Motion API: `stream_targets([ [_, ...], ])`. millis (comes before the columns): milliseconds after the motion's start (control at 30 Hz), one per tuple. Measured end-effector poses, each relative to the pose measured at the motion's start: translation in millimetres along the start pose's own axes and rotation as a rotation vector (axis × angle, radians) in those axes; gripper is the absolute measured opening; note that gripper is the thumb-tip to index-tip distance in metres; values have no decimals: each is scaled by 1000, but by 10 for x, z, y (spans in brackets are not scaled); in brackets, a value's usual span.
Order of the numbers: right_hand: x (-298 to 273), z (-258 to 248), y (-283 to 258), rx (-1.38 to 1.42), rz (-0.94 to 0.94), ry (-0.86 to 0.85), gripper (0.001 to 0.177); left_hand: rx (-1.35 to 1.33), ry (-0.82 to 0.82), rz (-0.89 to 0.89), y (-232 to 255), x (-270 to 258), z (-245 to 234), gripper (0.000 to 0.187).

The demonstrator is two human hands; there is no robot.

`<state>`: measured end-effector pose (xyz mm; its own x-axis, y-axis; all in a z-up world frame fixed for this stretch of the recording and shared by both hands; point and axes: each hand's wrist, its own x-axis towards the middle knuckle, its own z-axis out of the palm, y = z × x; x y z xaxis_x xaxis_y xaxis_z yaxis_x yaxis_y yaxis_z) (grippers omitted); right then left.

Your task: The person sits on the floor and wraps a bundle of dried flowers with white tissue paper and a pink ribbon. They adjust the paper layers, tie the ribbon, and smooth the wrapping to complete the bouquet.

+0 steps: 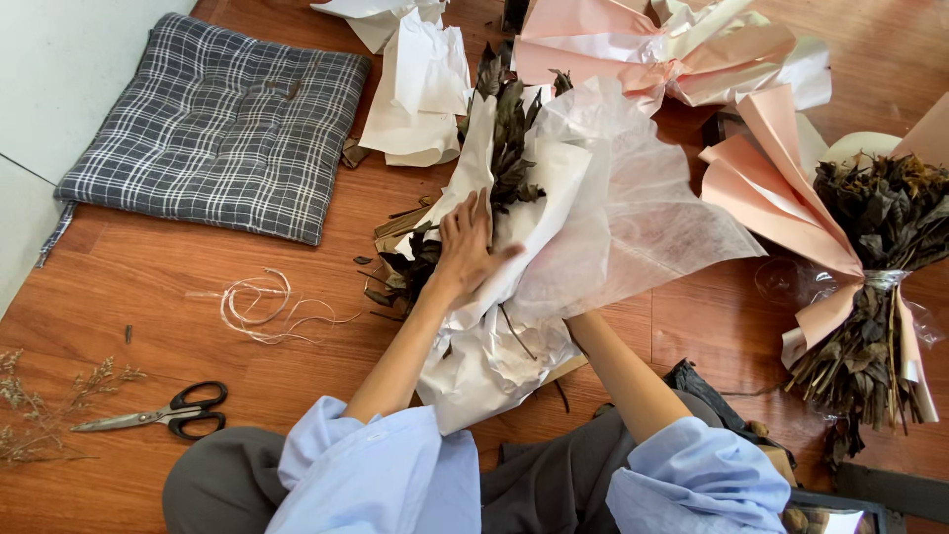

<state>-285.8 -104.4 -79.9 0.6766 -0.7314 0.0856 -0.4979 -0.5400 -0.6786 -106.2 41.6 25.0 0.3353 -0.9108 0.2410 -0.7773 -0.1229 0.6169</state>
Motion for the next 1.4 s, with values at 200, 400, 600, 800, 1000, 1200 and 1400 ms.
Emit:
stream_targets([
  [200, 47, -55, -259, 95, -19, -105, 69, 285, 16, -80, 232, -68, 49, 159],
  [400, -722, -781, -467, 312, 286, -124, 78, 265, 217, -91, 246, -80, 90, 131],
  [600, -663, -871, -1053, 550, 505, -65, 87, 286, 215, -44, 239, -154, 162, 97],
  [800, -2, -291, -1146, 471, 426, -418, 105, 261, 303, 12, 311, -348, 482, 67],
  [1000, 414, 327, -703, 753, 393, -188, 83, 184, 209, -3, 274, -290, 427, 64],
  [1200, 196, -186, -1137, 118, 815, -161, 75, -27, 149, 31, 492, -331, -2, 75],
  [1400, -123, -302, -1567, 108, 631, 191, 85, -1084, 193, -435, 96, 21, -192, 32],
])
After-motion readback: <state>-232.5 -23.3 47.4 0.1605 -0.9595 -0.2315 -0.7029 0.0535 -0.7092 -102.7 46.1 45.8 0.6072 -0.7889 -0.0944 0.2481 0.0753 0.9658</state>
